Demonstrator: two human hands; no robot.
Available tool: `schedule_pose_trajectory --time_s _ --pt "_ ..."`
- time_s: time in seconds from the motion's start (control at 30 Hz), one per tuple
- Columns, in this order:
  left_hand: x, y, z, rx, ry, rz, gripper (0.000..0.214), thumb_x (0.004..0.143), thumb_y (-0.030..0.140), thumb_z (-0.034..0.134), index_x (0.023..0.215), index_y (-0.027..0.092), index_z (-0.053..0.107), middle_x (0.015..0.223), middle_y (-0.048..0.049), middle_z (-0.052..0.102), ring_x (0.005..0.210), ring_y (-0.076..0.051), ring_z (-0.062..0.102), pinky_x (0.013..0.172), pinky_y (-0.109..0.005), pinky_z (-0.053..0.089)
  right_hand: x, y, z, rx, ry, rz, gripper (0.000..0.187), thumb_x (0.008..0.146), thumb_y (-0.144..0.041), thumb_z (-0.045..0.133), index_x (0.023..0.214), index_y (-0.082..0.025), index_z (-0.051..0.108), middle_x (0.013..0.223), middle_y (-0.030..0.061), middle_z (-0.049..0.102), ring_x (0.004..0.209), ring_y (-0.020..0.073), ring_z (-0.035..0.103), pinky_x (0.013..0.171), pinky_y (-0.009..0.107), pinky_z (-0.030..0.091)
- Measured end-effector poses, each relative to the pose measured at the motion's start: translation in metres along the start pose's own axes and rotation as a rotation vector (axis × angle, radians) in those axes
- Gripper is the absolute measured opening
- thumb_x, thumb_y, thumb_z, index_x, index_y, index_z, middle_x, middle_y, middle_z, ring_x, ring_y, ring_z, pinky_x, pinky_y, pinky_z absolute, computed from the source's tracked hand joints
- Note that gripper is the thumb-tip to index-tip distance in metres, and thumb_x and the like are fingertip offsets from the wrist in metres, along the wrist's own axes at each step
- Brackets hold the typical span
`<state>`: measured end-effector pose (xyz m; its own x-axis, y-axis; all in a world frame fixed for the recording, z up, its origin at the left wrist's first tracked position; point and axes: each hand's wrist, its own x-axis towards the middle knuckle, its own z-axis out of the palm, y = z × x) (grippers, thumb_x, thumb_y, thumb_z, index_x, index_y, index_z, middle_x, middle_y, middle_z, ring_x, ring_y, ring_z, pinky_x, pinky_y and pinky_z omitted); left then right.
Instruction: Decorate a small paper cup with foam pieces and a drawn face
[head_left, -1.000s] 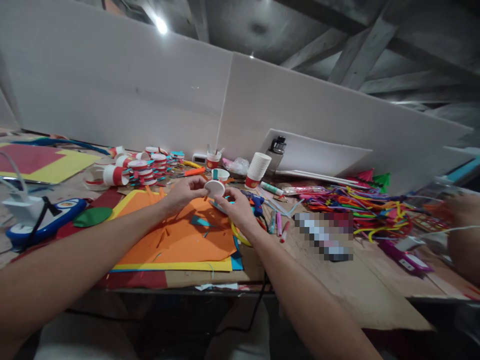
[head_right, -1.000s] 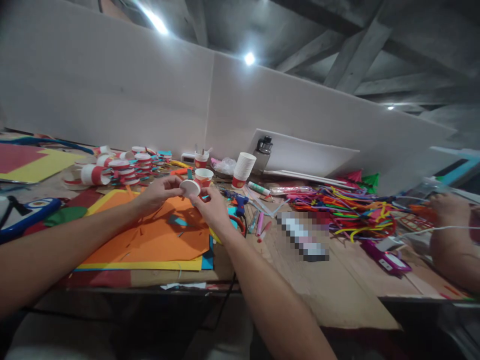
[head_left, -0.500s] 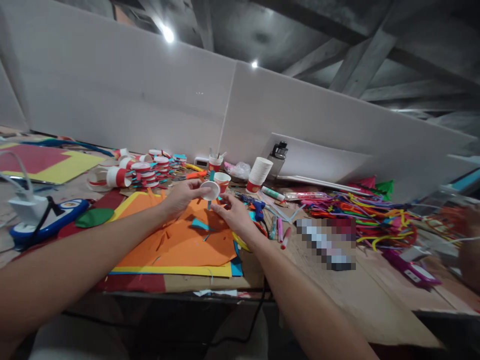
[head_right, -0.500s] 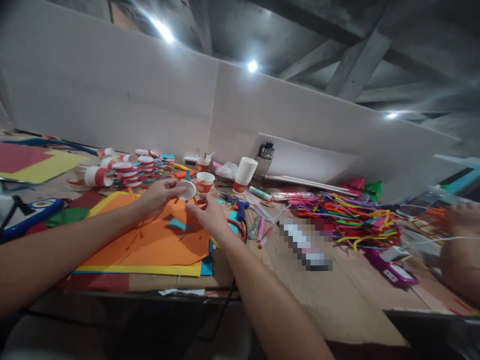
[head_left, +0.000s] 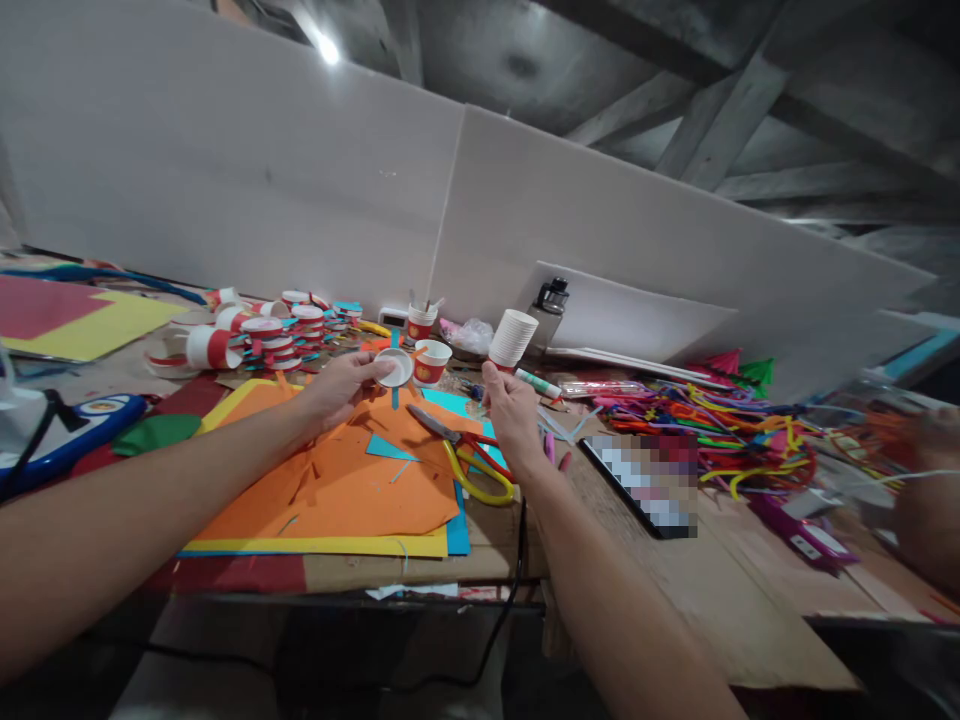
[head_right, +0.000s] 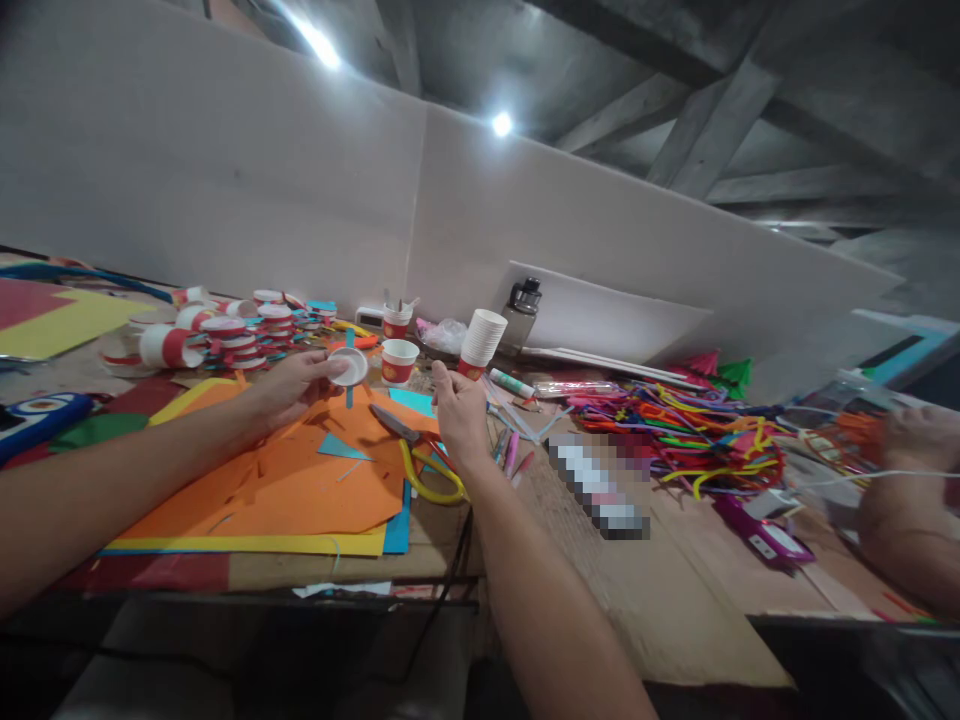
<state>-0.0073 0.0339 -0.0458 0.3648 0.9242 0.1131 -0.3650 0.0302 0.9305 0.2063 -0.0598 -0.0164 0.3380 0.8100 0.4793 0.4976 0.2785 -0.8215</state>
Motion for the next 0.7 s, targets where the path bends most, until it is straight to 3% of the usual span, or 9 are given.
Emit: schedule_pose_trajectory --time_s 0.13,0.27,0.47,0.6,0.7 --pt "0.002 0.003 -0.001 -0.037 0.044 -0.008 0.021 0.063 0.024 0.079 0.071 0.011 0.064 0.067 -0.0024 0.06 0.056 -0.008 0.051 0.05 -0.019 0.041 0.005 0.003 -0.004 0.013 0.11 -0.026 0.028 0.084 -0.044 0.053 0.073 -0.019 0.05 0.06 -0.006 0.042 0.055 0.0092 0.036 0.053 0.023 0.03" --pt "0.005 0.006 -0.004 -0.078 0.065 -0.007 0.018 0.065 0.022 0.076 0.073 0.011 0.065 0.066 -0.0032 0.062 0.053 -0.009 0.052 0.048 -0.019 0.04 0.005 0.011 0.0 -0.064 0.044 -0.074 0.016 0.081 -0.029 0.054 0.094 -0.02 0.053 0.067 -0.0053 0.045 0.061 0.0117 0.044 0.058 0.024 0.037" --pt "0.009 0.009 -0.007 -0.143 0.124 0.007 0.012 0.065 0.015 0.073 0.07 0.01 0.063 0.066 -0.0037 0.062 0.054 -0.009 0.053 0.049 -0.02 0.041 0.002 0.019 0.006 -0.269 -0.106 -0.218 0.012 0.081 -0.022 0.053 0.09 -0.017 0.06 0.086 0.005 0.058 0.075 0.0159 0.053 0.07 0.029 0.044" --pt "0.01 0.009 -0.01 -0.147 0.134 0.009 0.013 0.065 0.015 0.073 0.07 0.011 0.062 0.066 -0.0029 0.062 0.053 -0.009 0.053 0.049 -0.02 0.041 0.001 0.014 0.005 -0.248 -0.102 -0.223 0.012 0.083 -0.023 0.055 0.092 -0.018 0.062 0.085 0.0047 0.06 0.076 0.0161 0.055 0.069 0.029 0.045" --pt "0.012 0.008 -0.013 -0.134 0.111 0.021 0.013 0.067 0.016 0.073 0.073 0.011 0.063 0.068 -0.003 0.063 0.052 -0.009 0.052 0.049 -0.021 0.041 -0.008 0.004 0.011 -0.215 -0.246 -0.239 0.009 0.084 -0.024 0.059 0.089 -0.018 0.064 0.081 0.0029 0.062 0.073 0.0146 0.055 0.068 0.027 0.045"
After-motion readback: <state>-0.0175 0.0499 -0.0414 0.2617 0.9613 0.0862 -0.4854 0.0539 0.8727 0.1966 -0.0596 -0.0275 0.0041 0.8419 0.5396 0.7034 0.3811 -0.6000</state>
